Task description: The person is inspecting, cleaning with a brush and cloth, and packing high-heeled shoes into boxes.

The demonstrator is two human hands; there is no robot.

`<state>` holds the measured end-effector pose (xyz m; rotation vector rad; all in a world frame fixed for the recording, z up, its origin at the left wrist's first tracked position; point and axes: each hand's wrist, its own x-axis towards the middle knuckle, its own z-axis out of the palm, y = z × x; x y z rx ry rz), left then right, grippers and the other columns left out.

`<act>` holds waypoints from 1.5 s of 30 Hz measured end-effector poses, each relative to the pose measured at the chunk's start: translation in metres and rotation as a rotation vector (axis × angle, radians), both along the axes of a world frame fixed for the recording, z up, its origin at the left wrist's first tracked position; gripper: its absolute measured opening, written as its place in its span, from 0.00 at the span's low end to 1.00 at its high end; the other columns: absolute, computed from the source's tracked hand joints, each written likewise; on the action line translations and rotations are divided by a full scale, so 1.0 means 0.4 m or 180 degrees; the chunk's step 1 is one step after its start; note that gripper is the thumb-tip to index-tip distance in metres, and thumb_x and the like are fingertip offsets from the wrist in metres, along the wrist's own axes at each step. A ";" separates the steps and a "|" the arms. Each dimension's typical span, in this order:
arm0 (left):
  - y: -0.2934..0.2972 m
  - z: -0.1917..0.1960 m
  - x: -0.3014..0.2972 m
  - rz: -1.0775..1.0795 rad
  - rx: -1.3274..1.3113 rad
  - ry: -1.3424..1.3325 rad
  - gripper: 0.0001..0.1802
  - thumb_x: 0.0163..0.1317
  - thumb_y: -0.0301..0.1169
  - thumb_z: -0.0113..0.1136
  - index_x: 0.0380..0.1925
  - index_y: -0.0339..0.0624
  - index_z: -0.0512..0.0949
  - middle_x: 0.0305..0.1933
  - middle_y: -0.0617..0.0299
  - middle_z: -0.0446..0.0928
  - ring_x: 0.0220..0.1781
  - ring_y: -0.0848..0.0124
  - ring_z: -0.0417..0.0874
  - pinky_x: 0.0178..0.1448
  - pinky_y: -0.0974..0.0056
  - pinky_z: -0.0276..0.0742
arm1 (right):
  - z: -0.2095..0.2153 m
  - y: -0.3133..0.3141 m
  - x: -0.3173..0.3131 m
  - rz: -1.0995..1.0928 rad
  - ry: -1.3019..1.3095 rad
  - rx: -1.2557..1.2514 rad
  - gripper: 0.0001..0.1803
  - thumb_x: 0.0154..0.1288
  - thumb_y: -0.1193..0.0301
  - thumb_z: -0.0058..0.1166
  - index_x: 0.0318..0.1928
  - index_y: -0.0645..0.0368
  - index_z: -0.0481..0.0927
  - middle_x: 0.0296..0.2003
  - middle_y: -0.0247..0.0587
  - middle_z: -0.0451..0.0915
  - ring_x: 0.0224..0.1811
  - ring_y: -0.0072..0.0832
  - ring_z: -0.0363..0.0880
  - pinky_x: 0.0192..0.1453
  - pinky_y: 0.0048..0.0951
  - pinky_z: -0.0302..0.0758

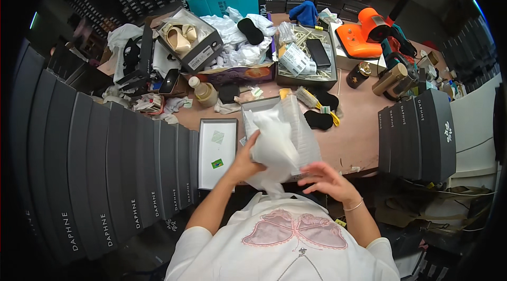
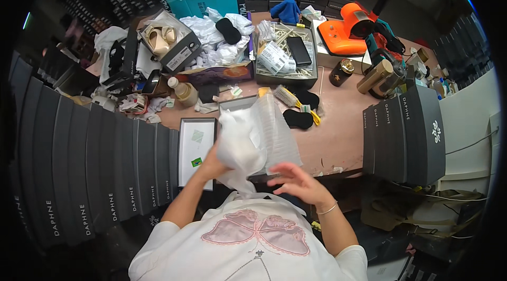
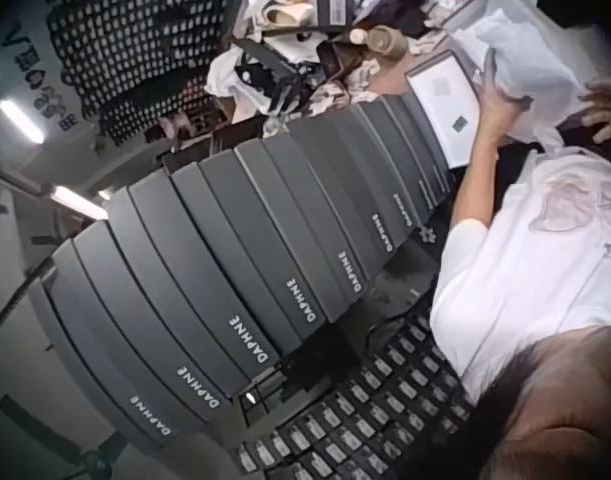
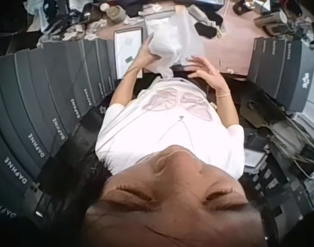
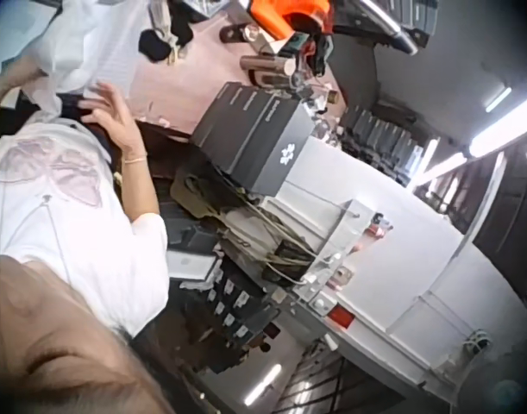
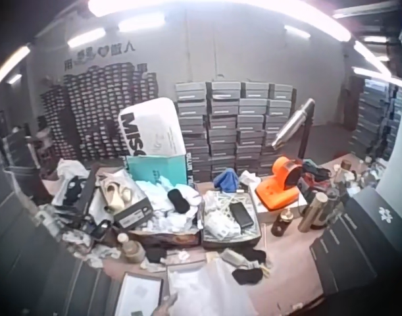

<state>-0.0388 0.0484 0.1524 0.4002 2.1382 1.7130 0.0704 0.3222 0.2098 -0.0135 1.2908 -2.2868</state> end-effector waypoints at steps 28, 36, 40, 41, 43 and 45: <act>0.170 -0.306 -0.017 0.1003 -0.1055 0.0306 0.23 0.64 0.38 0.57 0.51 0.31 0.75 0.51 0.45 0.75 0.51 0.57 0.78 0.46 0.59 0.77 | -0.524 0.348 -0.518 -0.0316 0.1872 0.5672 0.07 0.57 0.73 0.57 0.38 0.56 0.76 0.37 0.45 0.76 0.40 0.47 0.78 0.41 0.44 0.76; -0.065 -0.282 0.086 0.2871 -0.1197 0.0102 0.16 0.62 0.28 0.58 0.50 0.34 0.76 0.52 0.52 0.74 0.52 0.63 0.78 0.48 0.65 0.79 | -0.194 0.142 -0.525 -0.0801 0.1155 0.2625 0.09 0.65 0.74 0.54 0.42 0.67 0.76 0.25 0.35 0.74 0.24 0.19 0.71 0.27 0.23 0.67; -0.145 -0.317 0.047 0.2644 -0.1984 0.0334 0.21 0.59 0.33 0.62 0.51 0.35 0.75 0.55 0.48 0.73 0.58 0.54 0.74 0.62 0.54 0.71 | -0.202 -0.026 -0.556 0.0985 0.2924 0.3843 0.10 0.61 0.77 0.54 0.43 0.65 0.79 0.35 0.48 0.79 0.33 0.41 0.79 0.38 0.34 0.75; -0.170 -0.327 0.035 0.2419 -0.1865 -0.0012 0.28 0.57 0.35 0.64 0.56 0.33 0.71 0.60 0.43 0.69 0.64 0.48 0.67 0.69 0.52 0.61 | -0.189 -0.076 -0.575 0.0883 0.2859 0.3567 0.10 0.61 0.77 0.54 0.44 0.64 0.79 0.36 0.49 0.79 0.36 0.44 0.79 0.41 0.36 0.75; -0.207 -0.368 0.024 0.1908 -0.2550 0.0335 0.34 0.55 0.36 0.65 0.59 0.30 0.67 0.64 0.39 0.63 0.68 0.45 0.62 0.71 0.52 0.59 | -0.147 -0.214 -0.625 0.0705 0.2696 0.3031 0.11 0.60 0.77 0.53 0.44 0.63 0.80 0.40 0.52 0.78 0.41 0.51 0.77 0.45 0.40 0.74; -0.231 -0.400 0.025 0.1246 -0.2988 0.0202 0.44 0.51 0.38 0.69 0.63 0.25 0.59 0.69 0.33 0.53 0.72 0.40 0.54 0.73 0.51 0.55 | -0.133 -0.362 -0.675 0.0807 0.2894 0.2543 0.10 0.61 0.76 0.54 0.44 0.63 0.79 0.39 0.52 0.78 0.41 0.49 0.78 0.45 0.39 0.75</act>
